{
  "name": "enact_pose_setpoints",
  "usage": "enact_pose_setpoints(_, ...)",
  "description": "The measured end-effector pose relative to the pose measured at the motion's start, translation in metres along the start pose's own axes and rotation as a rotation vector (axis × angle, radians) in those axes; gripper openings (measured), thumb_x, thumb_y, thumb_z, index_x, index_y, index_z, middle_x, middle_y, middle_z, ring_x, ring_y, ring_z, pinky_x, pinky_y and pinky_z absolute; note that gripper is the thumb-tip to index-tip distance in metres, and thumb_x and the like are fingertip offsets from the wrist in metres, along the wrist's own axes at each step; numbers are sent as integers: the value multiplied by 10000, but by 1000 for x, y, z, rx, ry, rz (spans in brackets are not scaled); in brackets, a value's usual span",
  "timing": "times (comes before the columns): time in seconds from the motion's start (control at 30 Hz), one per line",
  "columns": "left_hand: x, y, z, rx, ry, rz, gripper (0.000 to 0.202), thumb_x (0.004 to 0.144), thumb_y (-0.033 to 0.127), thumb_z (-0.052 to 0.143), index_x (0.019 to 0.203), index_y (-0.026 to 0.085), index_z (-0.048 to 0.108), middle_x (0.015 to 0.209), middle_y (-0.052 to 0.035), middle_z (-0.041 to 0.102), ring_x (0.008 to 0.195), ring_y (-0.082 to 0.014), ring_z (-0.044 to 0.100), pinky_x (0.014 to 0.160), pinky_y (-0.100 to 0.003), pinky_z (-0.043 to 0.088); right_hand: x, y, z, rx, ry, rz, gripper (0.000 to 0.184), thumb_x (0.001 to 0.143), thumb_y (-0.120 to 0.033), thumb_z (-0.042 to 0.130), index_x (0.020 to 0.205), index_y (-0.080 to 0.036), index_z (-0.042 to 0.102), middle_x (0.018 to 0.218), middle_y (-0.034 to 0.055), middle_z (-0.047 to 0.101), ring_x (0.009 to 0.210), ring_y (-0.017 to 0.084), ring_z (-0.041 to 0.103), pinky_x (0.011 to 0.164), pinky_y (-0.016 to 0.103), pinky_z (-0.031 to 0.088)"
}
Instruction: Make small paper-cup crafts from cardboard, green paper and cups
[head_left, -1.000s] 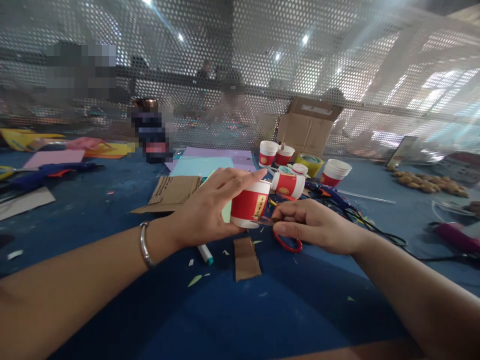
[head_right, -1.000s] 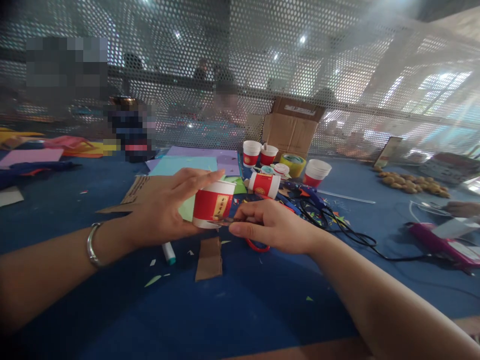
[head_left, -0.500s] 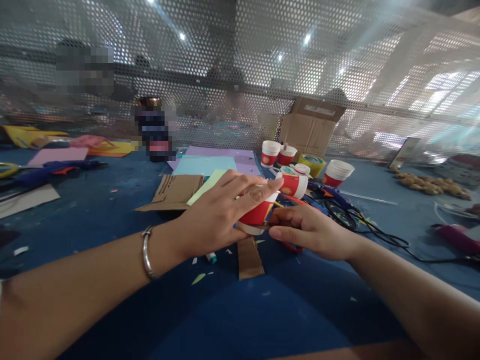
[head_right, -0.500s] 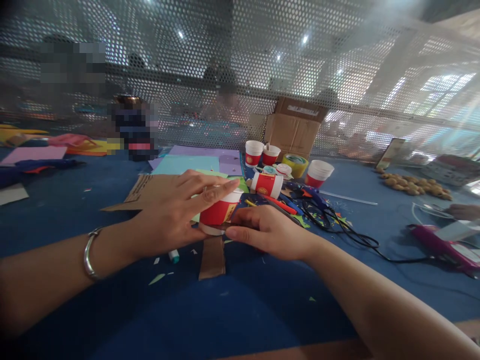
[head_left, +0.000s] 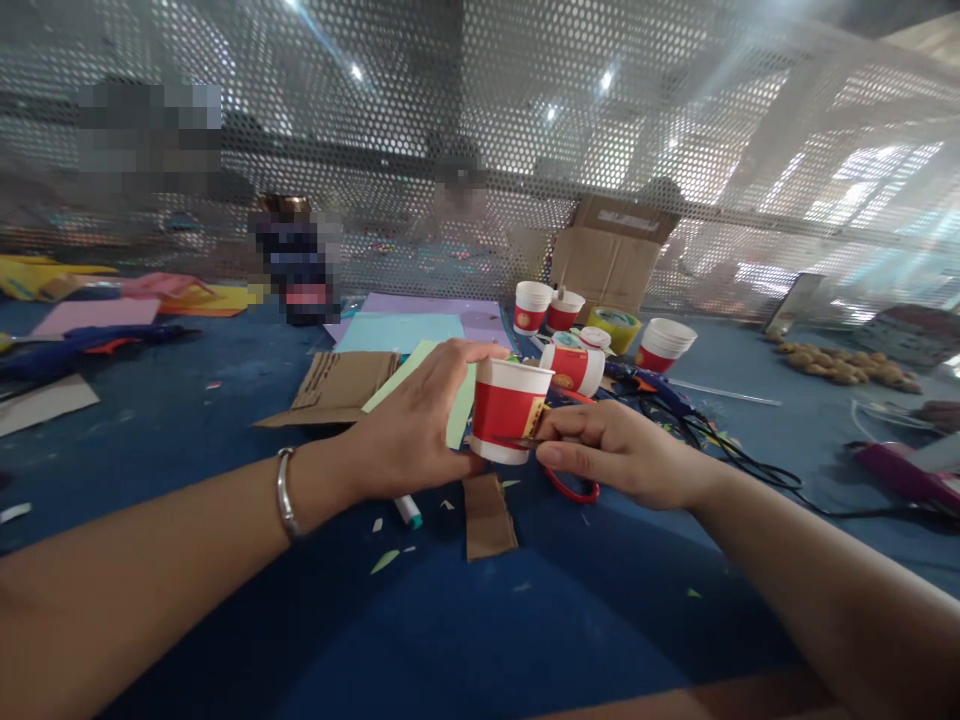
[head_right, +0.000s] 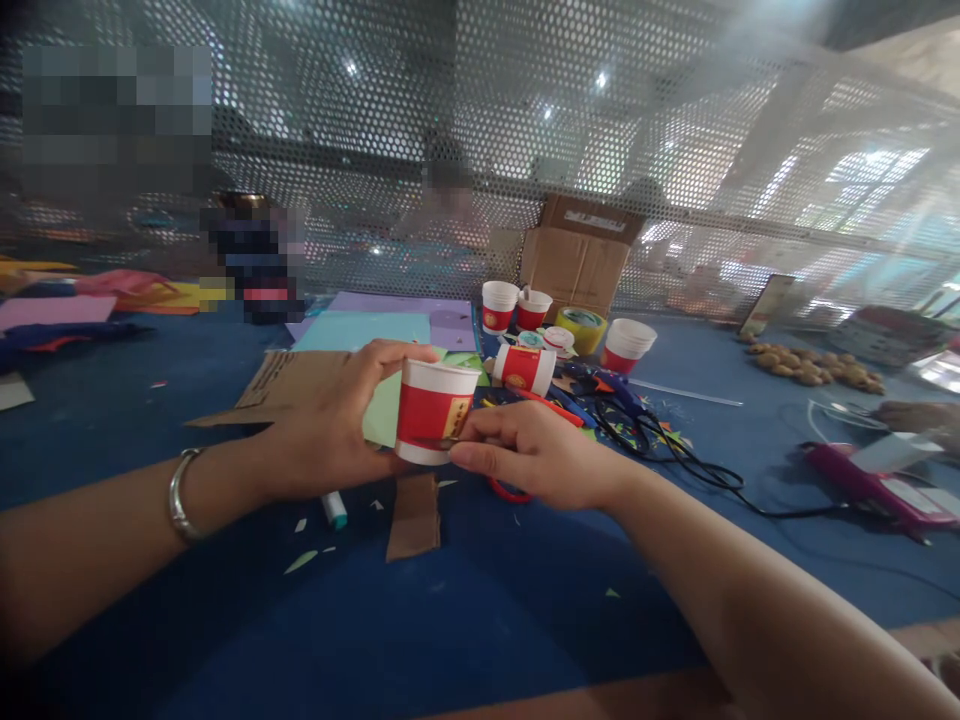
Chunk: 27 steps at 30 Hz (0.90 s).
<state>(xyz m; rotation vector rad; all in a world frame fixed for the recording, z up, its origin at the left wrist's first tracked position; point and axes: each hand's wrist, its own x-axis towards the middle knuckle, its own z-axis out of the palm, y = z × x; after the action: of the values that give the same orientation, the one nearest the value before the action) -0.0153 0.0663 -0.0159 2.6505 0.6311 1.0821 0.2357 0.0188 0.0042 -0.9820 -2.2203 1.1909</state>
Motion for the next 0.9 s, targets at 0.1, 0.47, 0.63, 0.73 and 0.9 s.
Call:
enact_pose_setpoints(0.1,-1,-7,1,-195,5,-56,835,709,299,834,1408,272,376,1389,-139,506,1306,-329,528,1098,-550,462,-1,-2,-3,-25,18,-23,405,995,-502,532,795,-153,578,657,-48,426,579,79,343,524,217,286)
enact_pose_setpoints(0.47,4,6,-14,-154,54,36,846,731,303,838,1471,342,430,1264,-104,448,1192,-281,481,960,-468,571,-4,-5,-7,127,-21,-7,405,978,-507,565,795,-145,579,620,-51,422,506,59,315,430,199,233)
enact_pose_setpoints(0.63,5,1,-13,-66,37,55,898,746,304,830,1515,351,369,1325,-117,467,1197,-293,487,957,-494,553,-3,1,-7,188,-25,1,397,960,-495,600,770,-148,569,610,-50,445,502,60,349,419,190,253)
enact_pose_setpoints(0.73,5,1,-14,-16,19,62,925,738,302,834,1527,349,354,1344,-115,492,1189,-293,501,971,-504,543,-3,4,-6,227,-26,12,401,959,-494,602,766,-144,569,603,-50,453,493,56,346,414,188,250)
enact_pose_setpoints(0.9,6,2,-16,-61,-39,18,937,751,266,813,1544,358,323,1378,-107,508,1197,-297,534,945,-495,564,-2,7,-3,321,-42,29,408,970,-506,580,773,-149,555,545,-70,422,461,54,316,408,195,225)
